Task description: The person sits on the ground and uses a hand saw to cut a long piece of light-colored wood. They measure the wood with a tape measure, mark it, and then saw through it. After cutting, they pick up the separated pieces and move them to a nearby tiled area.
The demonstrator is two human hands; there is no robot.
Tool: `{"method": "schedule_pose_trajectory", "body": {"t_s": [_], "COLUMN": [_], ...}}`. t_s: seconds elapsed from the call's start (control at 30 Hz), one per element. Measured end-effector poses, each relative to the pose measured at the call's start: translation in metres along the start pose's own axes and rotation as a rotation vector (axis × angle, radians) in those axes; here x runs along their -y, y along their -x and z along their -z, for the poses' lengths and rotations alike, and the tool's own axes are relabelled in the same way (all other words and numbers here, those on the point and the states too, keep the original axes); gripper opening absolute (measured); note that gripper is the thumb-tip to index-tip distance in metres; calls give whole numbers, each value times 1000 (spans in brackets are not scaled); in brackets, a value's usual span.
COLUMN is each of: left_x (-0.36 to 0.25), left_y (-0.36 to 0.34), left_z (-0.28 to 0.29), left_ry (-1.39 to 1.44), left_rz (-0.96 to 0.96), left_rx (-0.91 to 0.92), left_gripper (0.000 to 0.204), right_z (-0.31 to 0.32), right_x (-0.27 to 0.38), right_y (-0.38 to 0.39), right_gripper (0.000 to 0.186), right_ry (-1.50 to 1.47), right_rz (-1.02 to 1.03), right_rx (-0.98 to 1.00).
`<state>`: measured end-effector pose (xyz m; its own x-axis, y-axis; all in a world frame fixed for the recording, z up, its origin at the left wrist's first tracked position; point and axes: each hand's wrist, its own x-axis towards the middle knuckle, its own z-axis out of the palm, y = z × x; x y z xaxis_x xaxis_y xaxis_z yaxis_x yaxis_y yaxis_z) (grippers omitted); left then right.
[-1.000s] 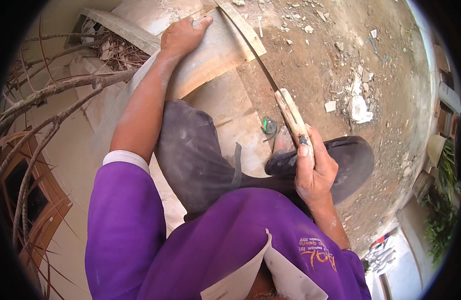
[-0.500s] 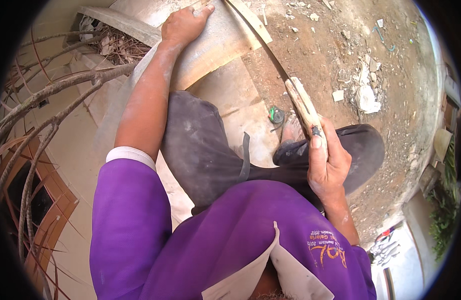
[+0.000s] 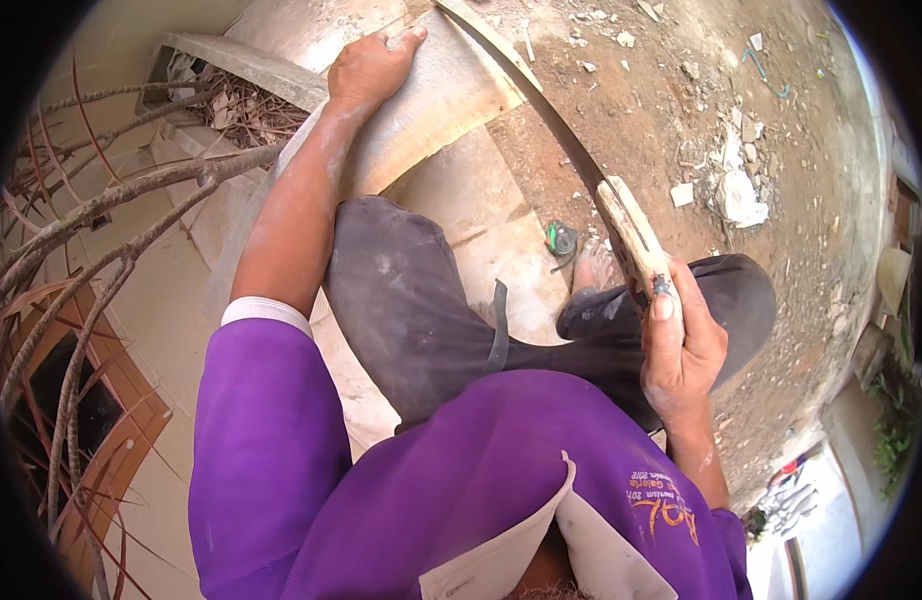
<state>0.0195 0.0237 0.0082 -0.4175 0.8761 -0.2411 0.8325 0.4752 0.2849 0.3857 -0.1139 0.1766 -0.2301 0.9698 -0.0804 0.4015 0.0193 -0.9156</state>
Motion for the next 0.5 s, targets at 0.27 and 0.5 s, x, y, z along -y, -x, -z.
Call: {"method": "schedule_pose_trajectory", "body": {"t_s": [0.27, 0.5], "left_x": [-5, 14], "left_y": [-3, -3], "left_z": [0, 2], "left_ry": [3, 63], "left_rz": [-12, -24], "left_rx": [48, 103], "left_gripper": [81, 80], "right_z": [-81, -17], "right_x": [-4, 2], "right_y": [-109, -16], "right_gripper": [24, 30], "right_ry": [117, 105], "right_rz": [86, 95], "right_rx": [-20, 9]}}
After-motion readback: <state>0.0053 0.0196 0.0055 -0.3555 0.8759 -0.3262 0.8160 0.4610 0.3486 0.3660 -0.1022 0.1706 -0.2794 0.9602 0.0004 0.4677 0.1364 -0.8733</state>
